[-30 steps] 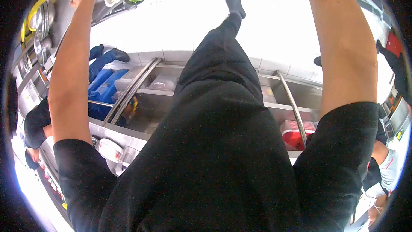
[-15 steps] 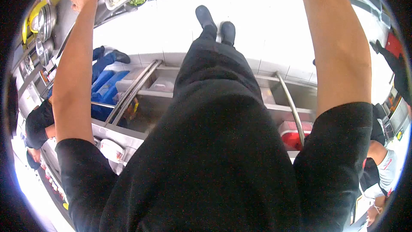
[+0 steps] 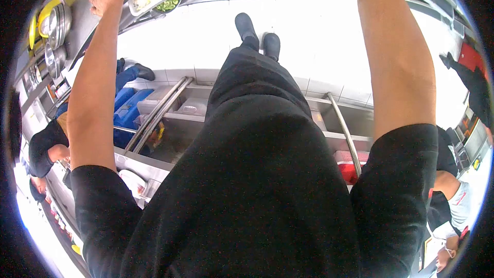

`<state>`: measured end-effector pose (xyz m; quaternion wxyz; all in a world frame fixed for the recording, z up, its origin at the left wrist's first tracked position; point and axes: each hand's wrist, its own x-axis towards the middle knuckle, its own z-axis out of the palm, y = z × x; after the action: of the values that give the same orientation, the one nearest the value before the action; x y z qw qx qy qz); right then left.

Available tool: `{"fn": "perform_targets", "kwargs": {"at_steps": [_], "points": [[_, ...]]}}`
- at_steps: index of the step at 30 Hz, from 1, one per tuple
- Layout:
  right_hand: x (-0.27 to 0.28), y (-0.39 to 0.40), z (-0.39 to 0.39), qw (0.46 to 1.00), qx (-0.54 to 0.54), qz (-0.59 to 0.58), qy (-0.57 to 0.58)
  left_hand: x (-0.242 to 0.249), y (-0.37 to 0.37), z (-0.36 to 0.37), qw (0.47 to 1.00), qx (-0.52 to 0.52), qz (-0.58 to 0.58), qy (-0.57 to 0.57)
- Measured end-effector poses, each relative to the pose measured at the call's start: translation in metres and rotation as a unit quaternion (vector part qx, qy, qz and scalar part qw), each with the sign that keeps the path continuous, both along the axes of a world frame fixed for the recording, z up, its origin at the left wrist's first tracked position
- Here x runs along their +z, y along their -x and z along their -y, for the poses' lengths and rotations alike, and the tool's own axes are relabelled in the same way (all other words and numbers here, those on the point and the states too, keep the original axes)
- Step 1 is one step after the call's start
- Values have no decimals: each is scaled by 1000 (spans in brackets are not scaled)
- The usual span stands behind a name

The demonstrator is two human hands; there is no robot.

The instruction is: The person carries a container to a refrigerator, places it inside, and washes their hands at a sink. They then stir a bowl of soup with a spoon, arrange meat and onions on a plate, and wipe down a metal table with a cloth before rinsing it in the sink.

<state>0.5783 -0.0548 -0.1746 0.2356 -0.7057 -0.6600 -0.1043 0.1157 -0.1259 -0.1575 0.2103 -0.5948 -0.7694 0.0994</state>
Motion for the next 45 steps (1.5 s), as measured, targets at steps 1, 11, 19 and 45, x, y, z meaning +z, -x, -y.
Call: {"fn": "perform_targets", "kwargs": {"at_steps": [1, 11, 19, 45], "points": [[3, 0, -1, 1000, -3, 3, 5, -3, 4, -1, 1000, -4, -10, -3], [-1, 1, -2, 1000, -11, 11, -2, 7, -9, -1, 996, 70, 52, 36], [7, 5, 0, 999, -15, 0, 38, -22, 29, -14, 959, 101, 237, -119], [9, 8, 6, 999, -35, 2, 7, 3, -5, 2, 939, 117, 284, -154]]}}
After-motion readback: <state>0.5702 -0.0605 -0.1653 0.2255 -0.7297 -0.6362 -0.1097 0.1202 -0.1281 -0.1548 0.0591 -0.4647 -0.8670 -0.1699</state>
